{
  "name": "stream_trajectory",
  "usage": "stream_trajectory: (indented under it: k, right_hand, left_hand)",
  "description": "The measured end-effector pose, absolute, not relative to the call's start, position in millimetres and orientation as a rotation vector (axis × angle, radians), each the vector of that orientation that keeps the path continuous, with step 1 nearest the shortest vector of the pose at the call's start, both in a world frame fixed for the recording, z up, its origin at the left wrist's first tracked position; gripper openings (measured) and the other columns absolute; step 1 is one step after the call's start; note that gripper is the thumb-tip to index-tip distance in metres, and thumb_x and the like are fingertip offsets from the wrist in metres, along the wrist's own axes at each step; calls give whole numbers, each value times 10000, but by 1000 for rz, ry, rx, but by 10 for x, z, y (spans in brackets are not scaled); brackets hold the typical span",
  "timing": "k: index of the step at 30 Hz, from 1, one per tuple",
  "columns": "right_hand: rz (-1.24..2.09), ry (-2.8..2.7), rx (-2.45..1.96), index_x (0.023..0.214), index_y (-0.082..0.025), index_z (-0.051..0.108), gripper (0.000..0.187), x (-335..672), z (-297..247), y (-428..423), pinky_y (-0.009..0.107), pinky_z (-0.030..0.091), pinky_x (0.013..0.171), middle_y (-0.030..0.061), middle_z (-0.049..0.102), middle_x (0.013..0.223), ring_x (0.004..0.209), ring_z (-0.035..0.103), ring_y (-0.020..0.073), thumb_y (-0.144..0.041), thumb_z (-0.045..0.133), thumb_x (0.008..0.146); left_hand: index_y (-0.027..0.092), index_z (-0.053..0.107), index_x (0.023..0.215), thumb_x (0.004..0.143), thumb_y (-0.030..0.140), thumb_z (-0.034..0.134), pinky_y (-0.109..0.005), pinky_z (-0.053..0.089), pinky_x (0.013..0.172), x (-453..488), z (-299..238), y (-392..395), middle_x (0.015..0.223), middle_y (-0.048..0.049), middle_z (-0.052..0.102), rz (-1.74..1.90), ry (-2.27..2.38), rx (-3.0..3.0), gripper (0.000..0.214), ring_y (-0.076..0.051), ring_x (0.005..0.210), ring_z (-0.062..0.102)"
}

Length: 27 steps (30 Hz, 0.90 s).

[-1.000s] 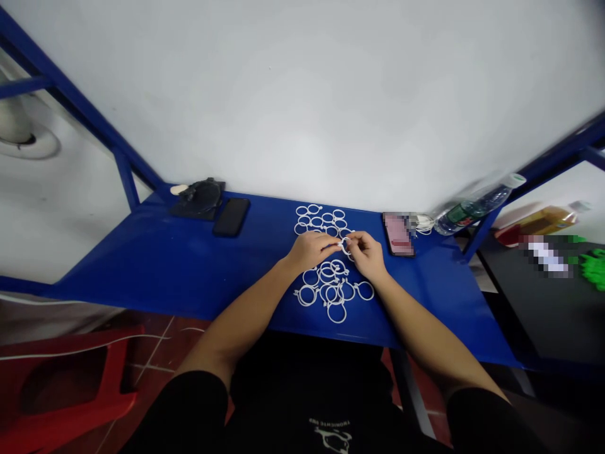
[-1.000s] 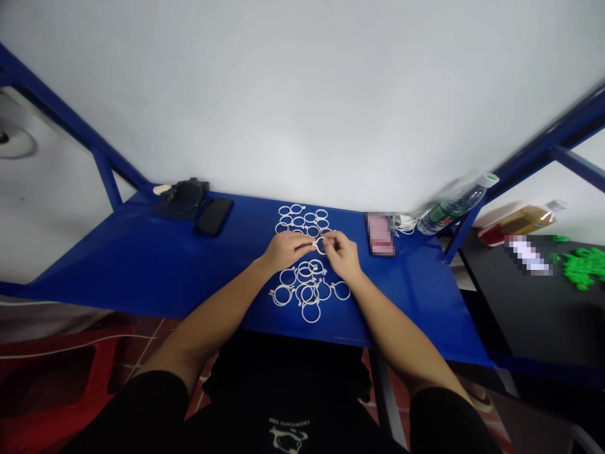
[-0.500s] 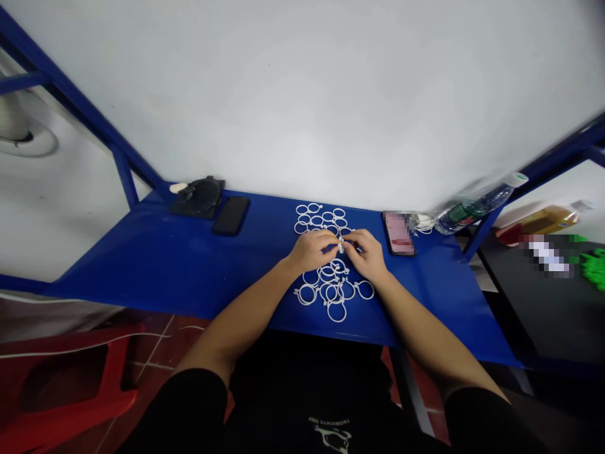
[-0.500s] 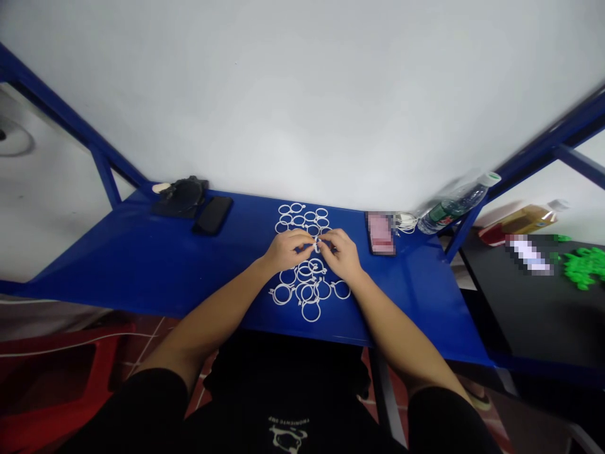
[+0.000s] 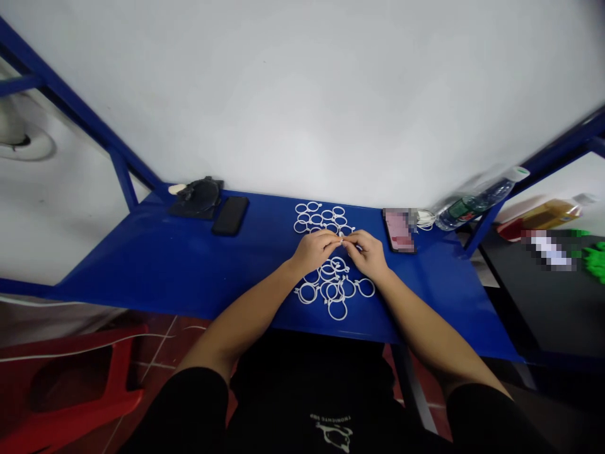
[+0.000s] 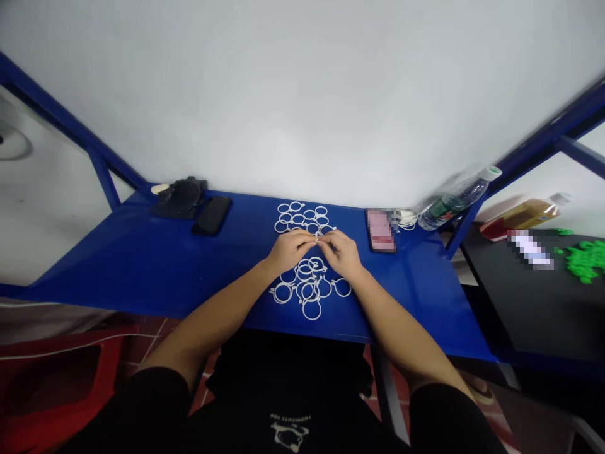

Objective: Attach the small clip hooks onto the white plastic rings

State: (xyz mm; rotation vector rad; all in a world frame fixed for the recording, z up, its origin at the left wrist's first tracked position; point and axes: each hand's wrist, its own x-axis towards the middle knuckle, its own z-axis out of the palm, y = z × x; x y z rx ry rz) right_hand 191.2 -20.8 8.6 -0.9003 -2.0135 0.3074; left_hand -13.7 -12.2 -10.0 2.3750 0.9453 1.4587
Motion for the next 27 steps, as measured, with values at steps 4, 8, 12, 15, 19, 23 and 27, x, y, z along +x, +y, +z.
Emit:
stream_trajectory:
  k: [4,8,12,15,19,23,27]
  right_hand:
    - [323,-1962,-925,946,-236,703,160,1904,82,-224,348,561,717,50,729,864,785,685,197,-344,618,1028]
    - [326,-1937,-969,897,-230,671,209,1874,45,-228,337,538,686,44,703,829,748,662,192,-378,608,1030]
    - [299,-1920,-1015,908,-232,682,229,1835,30,-236,330,531,684,37,701,813,727,654,187,-399,594,1038]
    - [267,-1964,-1051,965,-240,717,227,1887,53,-218,331,538,694,44,728,829,735,667,193,-412,588,1039]
    - [229,-2027,-1123,994,-231,742,226,2124,133,-121,353,550,727,65,760,874,772,693,218,-411,606,1014]
    - [305,-2108,-1229,996,-210,747,184,2374,215,1,347,537,719,68,778,913,775,700,220,-330,608,987]
    - [430,-2313,-1325,919,-218,744,73,2508,232,69,309,493,658,34,777,866,728,688,197,-227,671,914]
  left_hand:
    - [191,774,1047,1020,223,631,-286,623,813,-105,-91,-143,1002,-67,788,1458,945,2354,149,-153,912,754]
    - [192,772,1035,1033,221,605,-278,617,800,-99,-84,-144,998,-64,789,1464,936,2377,169,-149,907,754]
    - [187,770,1035,1030,226,610,-273,608,795,-129,-49,-136,998,-59,792,1505,958,2430,165,-149,893,754]
    - [192,772,1027,1023,235,624,-276,595,791,-204,-17,-102,993,-53,788,1447,1024,2478,154,-151,884,746]
    - [205,774,1044,1011,220,635,-285,579,815,-322,-42,-27,992,-40,778,1211,1115,2495,144,-156,907,733]
    - [214,776,1026,985,201,653,-285,573,831,-363,-111,15,1003,-28,771,1026,1151,2470,130,-155,926,726]
    - [218,769,942,937,198,698,-283,565,771,-384,-134,23,964,-20,765,878,1220,2467,74,-159,863,716]
